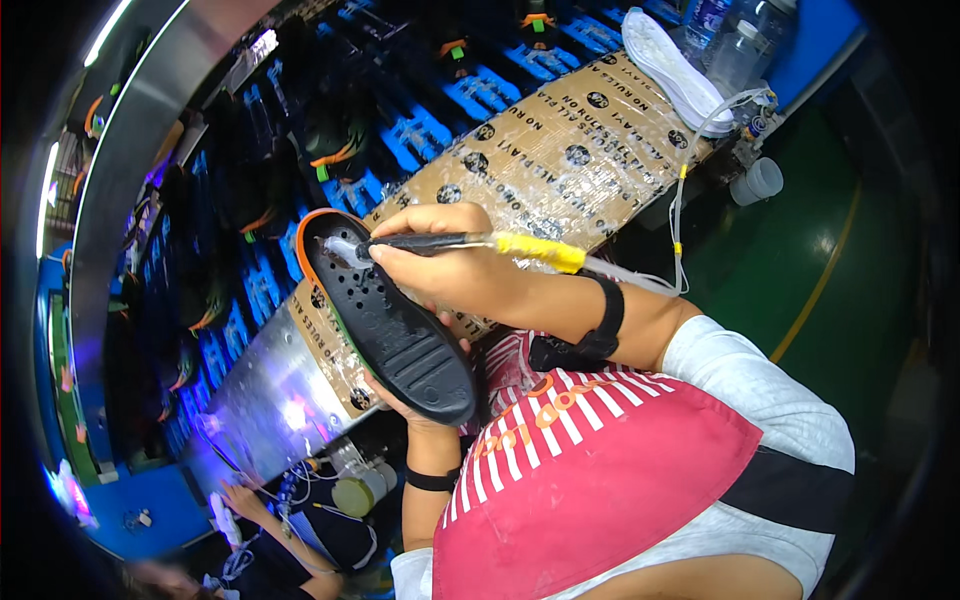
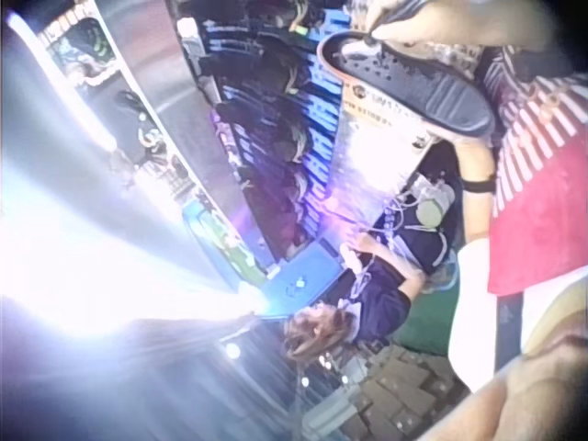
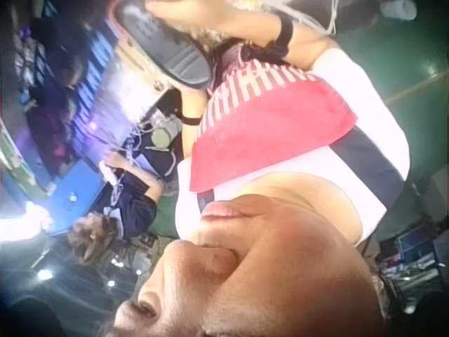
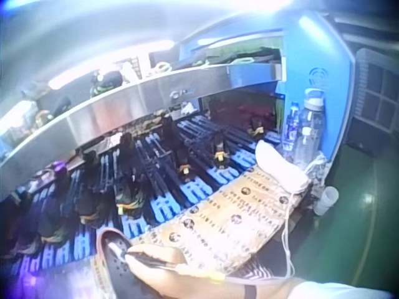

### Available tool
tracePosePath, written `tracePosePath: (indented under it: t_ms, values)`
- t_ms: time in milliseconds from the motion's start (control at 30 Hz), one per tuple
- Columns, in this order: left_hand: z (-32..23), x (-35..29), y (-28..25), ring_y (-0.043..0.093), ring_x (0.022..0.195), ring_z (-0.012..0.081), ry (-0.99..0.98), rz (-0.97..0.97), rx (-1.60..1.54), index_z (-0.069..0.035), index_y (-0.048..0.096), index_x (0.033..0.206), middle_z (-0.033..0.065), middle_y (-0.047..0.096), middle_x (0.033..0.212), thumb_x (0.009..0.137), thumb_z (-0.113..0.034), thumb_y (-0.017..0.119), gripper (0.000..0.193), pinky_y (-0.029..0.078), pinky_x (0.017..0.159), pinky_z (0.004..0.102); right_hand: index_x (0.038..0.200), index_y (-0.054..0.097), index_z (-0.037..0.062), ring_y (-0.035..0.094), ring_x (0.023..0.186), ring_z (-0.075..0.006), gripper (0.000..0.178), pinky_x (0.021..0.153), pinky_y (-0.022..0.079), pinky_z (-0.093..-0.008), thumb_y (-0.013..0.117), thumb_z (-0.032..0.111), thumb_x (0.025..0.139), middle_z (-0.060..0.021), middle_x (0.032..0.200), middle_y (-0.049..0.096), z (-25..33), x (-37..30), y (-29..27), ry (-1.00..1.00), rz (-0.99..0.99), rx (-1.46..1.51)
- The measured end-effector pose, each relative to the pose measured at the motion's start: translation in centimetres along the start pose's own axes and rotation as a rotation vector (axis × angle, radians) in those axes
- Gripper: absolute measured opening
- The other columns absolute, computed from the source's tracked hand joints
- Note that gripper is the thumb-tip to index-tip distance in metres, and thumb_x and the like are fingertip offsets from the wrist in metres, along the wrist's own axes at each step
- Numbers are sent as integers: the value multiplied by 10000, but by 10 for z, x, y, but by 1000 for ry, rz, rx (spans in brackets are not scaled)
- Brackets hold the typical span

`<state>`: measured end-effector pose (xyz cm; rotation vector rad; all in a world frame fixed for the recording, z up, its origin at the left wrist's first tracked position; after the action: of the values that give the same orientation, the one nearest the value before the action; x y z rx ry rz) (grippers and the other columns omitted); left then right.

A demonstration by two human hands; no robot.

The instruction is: Applying glue or adhesive liquid to the soles of shoes using a brush on a manufacturing assembly line.

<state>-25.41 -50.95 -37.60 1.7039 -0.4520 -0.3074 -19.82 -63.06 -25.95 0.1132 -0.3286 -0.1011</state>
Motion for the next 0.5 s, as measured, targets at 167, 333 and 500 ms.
tracePosePath:
  t_ms: [167,333,500]
  values:
    - [12,-10,-31,420,1123,312,-82,-123,219,-109,310,1322,110,396,1290,671,-744,434,917,346,943,472,849,618,-10,600,599,-128,166,541,455,-246,629,117,743,-103,681,619,-3,0,-4,-213,-202,-166]
    - [-3,-16,-65,433,1130,312,24,-322,146,-85,303,1318,128,381,1296,698,-726,399,898,355,965,444,776,604,45,603,591,-293,154,529,465,-330,636,179,706,-134,631,594,-7,-6,19,-389,-115,-300]
    - [-14,-25,-83,315,1217,240,-22,-82,14,-115,154,1370,59,262,1384,790,-625,399,810,252,1016,485,779,630,42,618,603,-255,162,545,470,-302,655,179,695,-127,652,610,1,-7,23,-270,61,-77]
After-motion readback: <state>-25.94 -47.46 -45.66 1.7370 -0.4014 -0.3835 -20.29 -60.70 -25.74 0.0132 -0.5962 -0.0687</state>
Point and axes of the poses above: each hand's wrist, its own x-axis towards the middle knuckle, its own y-axis out of the palm, z = x × y, the point moved 9 cm from there along x, towards the middle knuckle
